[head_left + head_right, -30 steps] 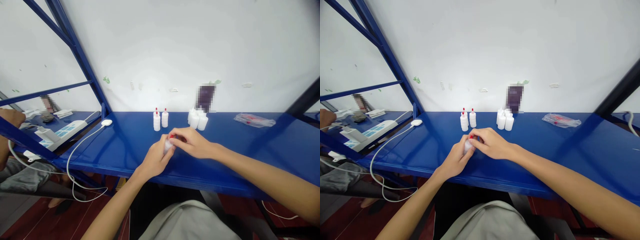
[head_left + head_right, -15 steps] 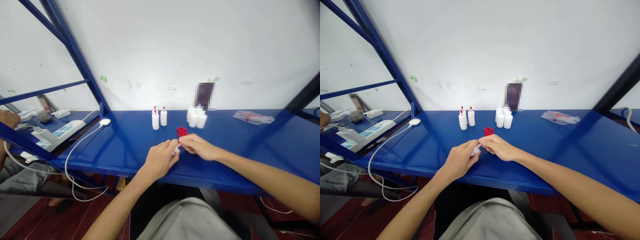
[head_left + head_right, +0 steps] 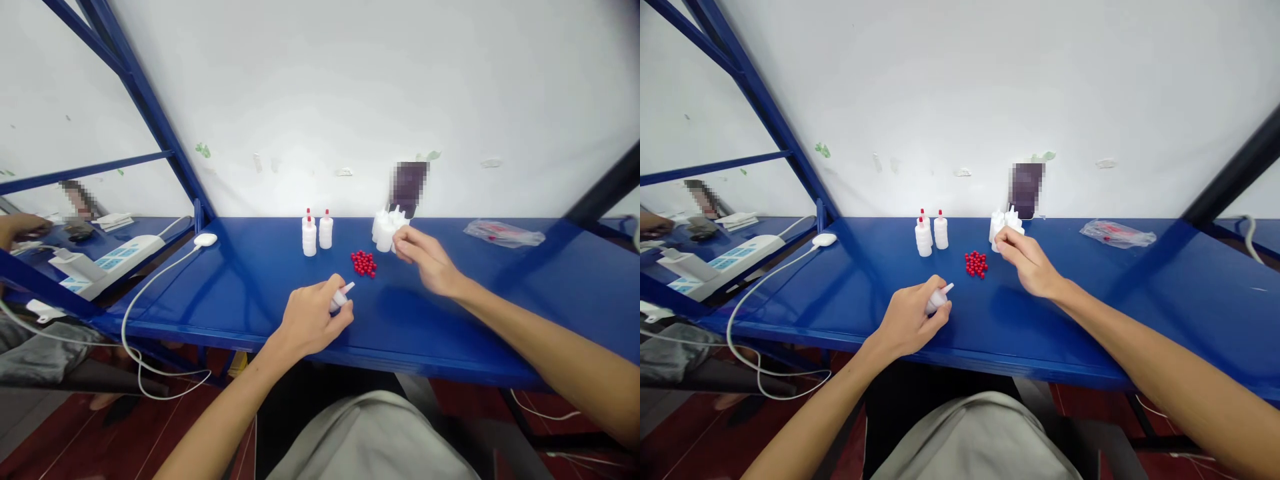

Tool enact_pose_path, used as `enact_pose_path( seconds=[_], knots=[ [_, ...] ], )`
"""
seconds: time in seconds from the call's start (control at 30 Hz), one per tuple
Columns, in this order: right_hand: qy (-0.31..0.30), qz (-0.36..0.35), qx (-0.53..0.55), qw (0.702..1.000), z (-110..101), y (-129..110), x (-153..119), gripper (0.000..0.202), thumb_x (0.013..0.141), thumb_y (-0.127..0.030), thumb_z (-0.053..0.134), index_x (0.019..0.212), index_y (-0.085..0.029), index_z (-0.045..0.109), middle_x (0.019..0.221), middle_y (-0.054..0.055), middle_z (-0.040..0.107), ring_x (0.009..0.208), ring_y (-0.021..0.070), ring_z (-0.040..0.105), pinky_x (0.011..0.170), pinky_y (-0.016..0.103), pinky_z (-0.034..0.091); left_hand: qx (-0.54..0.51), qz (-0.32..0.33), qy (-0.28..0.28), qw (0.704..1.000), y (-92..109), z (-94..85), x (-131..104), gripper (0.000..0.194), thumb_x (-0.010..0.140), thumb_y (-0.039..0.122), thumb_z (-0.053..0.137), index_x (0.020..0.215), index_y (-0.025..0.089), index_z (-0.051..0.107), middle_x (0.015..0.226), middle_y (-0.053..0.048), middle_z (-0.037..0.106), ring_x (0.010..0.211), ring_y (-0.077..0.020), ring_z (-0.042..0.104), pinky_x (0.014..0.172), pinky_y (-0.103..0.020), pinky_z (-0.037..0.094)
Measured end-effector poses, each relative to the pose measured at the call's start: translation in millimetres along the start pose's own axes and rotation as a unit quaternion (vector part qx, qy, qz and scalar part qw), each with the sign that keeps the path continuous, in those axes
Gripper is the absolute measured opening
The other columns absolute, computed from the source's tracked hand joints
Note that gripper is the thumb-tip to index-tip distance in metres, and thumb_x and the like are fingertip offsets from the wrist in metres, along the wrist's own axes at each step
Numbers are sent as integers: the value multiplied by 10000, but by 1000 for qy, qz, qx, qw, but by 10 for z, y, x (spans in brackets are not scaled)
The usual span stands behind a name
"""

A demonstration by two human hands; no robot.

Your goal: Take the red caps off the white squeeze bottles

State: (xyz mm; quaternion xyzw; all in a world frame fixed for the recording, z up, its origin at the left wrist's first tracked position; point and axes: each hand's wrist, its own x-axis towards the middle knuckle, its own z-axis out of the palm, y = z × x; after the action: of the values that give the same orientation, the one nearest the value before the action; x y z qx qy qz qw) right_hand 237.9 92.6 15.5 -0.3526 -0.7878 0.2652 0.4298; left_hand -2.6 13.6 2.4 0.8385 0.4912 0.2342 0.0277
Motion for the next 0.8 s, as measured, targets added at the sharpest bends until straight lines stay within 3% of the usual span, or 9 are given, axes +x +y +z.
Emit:
enact_pose_path(
  seconds=[0.1,0.2,0.33,0.5,0.8],
  knots=[
    [-84,1,-136,987,-104,60,23,294,951,-455,442,826,-204,534,671,-13,509,608,143,434,606,279,331,1,-8,2,1000,26,3,14,106,930,336,437,942,236,468,770,30,633,644,-160,582,567,-261,303],
    [-157,5,-228,961,-71,89,27,395,984,-460,358,759,-199,551,638,0,545,585,150,473,611,284,330,3,-5,-4,1000,41,12,25,122,933,347,437,980,240,472,818,23,654,679,-171,605,578,-264,318],
    [-179,37,-334,924,11,114,17,420,1009,-395,262,726,-203,506,730,47,618,672,185,557,634,296,334,1,0,-10,1000,30,18,25,143,938,355,438,1018,243,478,858,11,672,727,-183,630,600,-266,341],
    [-217,41,-405,887,56,94,1,220,953,-321,365,799,-214,481,780,48,623,668,193,560,588,288,303,10,2,-12,1000,23,15,27,131,942,354,442,1001,244,482,843,19,671,723,-182,637,586,-267,340],
    [-187,54,-336,921,65,98,5,86,879,-282,482,875,-220,540,762,9,625,660,164,540,599,270,313,13,1,-12,1000,24,21,28,160,949,370,445,1046,248,482,914,11,697,775,-194,662,612,-272,377]
  ],
)
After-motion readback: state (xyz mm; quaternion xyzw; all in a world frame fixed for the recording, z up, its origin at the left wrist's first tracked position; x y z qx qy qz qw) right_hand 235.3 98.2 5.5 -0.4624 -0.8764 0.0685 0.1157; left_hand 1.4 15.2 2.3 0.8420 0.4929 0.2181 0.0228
